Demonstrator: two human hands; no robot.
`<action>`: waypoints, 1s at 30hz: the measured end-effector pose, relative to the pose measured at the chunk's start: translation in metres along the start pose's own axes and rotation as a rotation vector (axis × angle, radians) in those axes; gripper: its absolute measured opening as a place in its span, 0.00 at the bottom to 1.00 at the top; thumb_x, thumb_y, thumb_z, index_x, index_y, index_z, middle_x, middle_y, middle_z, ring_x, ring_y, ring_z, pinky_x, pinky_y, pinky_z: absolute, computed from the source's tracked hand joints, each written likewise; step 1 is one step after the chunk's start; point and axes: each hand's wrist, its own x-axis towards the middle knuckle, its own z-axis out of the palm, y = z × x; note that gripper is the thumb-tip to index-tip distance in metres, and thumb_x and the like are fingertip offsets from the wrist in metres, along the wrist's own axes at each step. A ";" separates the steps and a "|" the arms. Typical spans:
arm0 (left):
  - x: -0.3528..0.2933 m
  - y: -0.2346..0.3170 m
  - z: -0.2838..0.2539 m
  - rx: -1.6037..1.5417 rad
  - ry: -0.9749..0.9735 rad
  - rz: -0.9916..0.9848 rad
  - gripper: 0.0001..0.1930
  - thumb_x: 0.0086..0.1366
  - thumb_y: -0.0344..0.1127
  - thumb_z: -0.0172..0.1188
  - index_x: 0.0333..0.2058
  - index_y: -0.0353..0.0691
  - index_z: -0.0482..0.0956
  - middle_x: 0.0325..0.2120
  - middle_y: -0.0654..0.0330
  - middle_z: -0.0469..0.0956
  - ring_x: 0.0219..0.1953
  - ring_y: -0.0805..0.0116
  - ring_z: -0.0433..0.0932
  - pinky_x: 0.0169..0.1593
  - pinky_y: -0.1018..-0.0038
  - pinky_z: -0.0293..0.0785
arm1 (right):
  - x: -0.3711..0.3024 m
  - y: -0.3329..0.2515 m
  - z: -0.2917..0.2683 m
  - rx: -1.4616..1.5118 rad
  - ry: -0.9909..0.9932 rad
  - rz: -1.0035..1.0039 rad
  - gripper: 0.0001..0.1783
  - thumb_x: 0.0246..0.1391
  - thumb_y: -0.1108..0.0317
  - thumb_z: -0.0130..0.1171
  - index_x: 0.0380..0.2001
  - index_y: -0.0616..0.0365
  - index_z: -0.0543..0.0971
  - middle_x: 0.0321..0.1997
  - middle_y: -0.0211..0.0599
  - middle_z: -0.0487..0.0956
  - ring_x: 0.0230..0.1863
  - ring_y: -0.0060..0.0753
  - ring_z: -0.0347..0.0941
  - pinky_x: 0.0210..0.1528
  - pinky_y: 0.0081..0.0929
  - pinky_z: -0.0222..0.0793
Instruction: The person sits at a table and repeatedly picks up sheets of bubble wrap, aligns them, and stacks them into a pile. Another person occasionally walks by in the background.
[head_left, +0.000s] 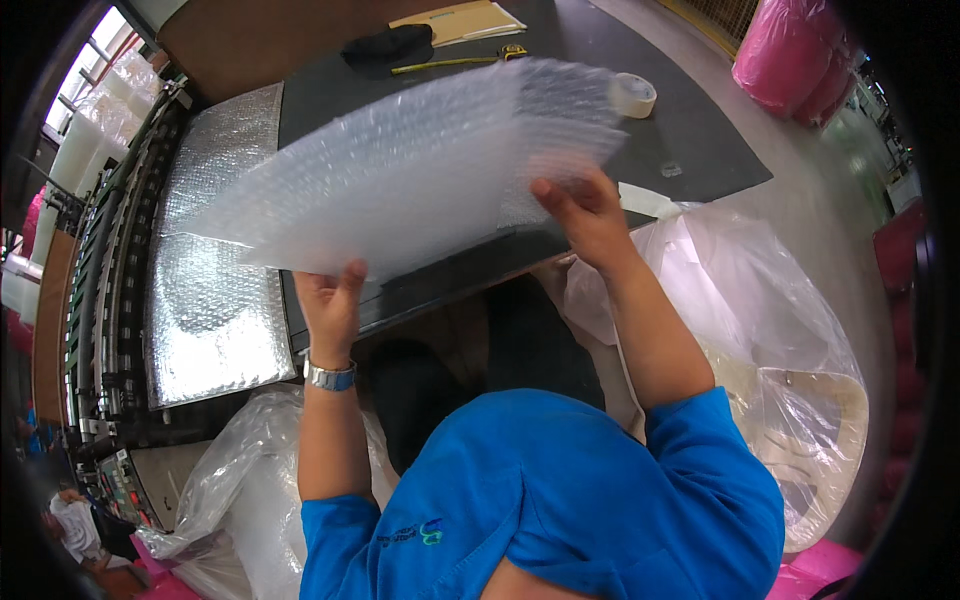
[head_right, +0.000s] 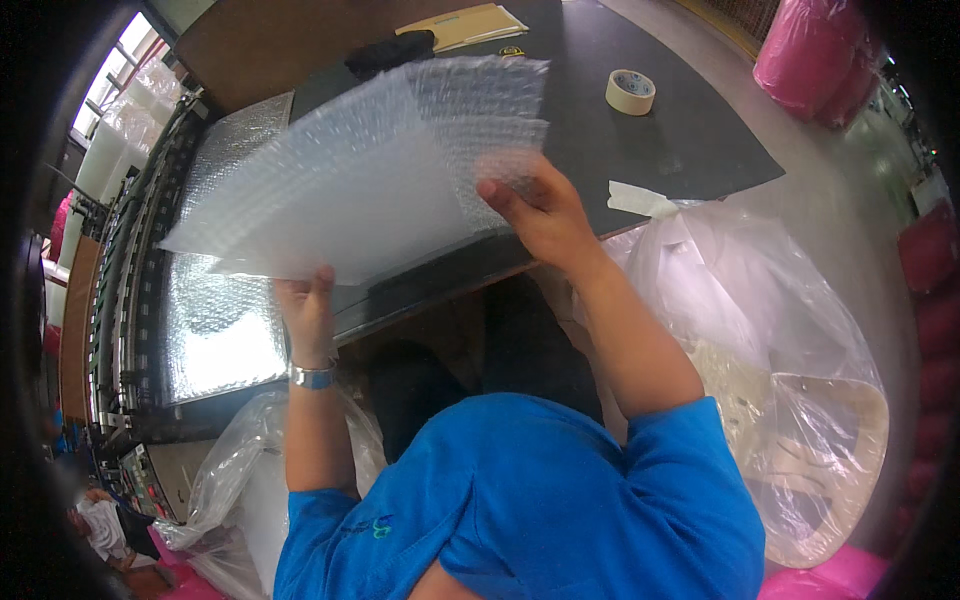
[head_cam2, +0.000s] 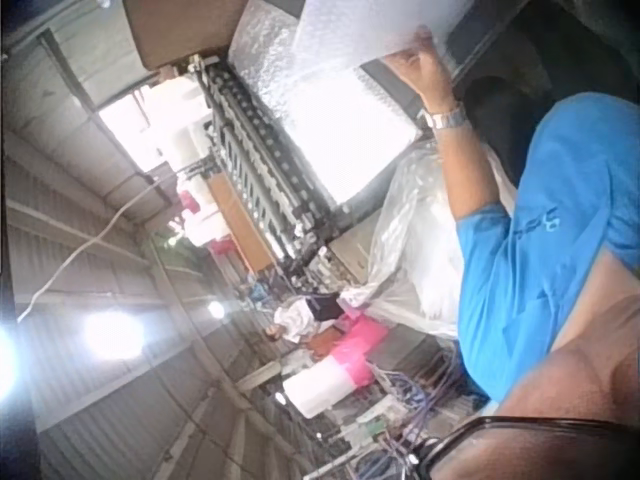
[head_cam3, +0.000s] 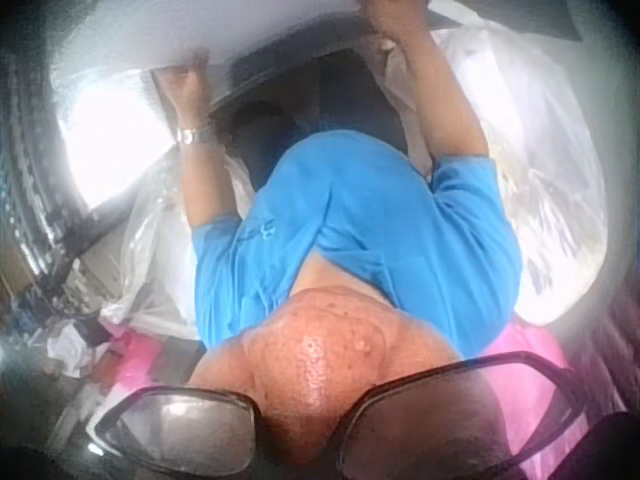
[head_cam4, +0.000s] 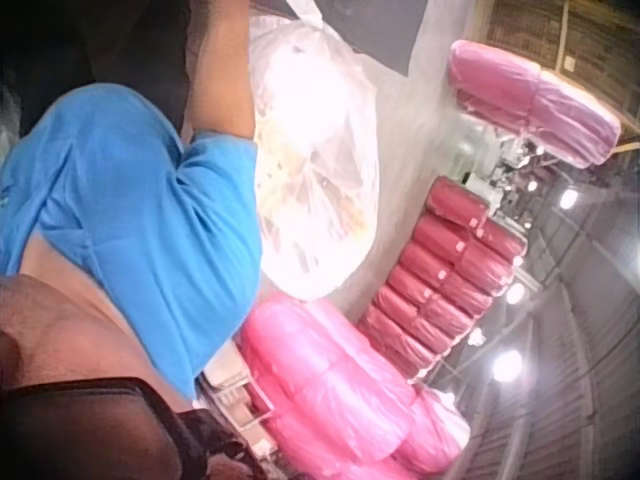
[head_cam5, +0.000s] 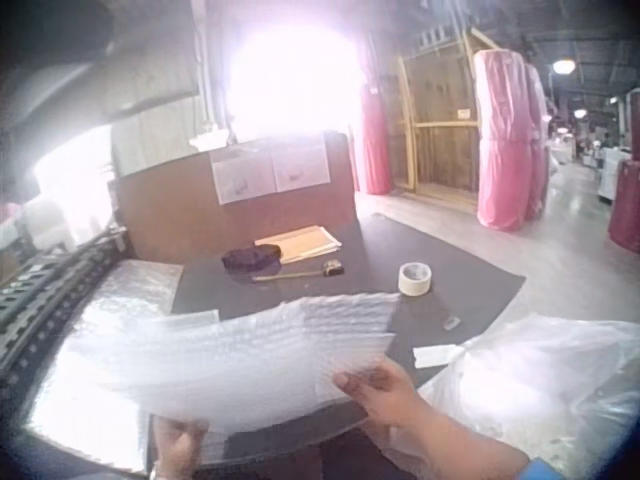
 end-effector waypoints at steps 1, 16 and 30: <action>-0.003 -0.011 -0.001 0.008 0.003 0.011 0.27 0.52 0.40 0.61 0.46 0.34 0.61 0.39 0.57 0.70 0.43 0.70 0.67 0.47 0.74 0.63 | 0.005 0.006 0.001 0.001 -0.007 0.053 0.16 0.48 0.63 0.57 0.39 0.59 0.71 0.37 0.31 0.73 0.40 0.23 0.67 0.44 0.21 0.62; -0.015 -0.032 0.006 0.072 -0.027 -0.096 0.21 0.57 0.44 0.55 0.42 0.32 0.68 0.38 0.56 0.71 0.40 0.69 0.68 0.45 0.74 0.63 | 0.001 0.048 0.003 -0.011 -0.024 0.232 0.16 0.50 0.59 0.55 0.39 0.58 0.72 0.38 0.29 0.74 0.42 0.22 0.66 0.47 0.21 0.59; -0.012 -0.028 0.005 0.075 -0.014 -0.094 0.22 0.57 0.45 0.55 0.42 0.32 0.68 0.38 0.55 0.71 0.40 0.68 0.68 0.46 0.73 0.62 | 0.006 0.053 0.004 -0.091 -0.074 0.225 0.16 0.48 0.62 0.57 0.40 0.57 0.73 0.38 0.28 0.74 0.42 0.21 0.66 0.47 0.20 0.59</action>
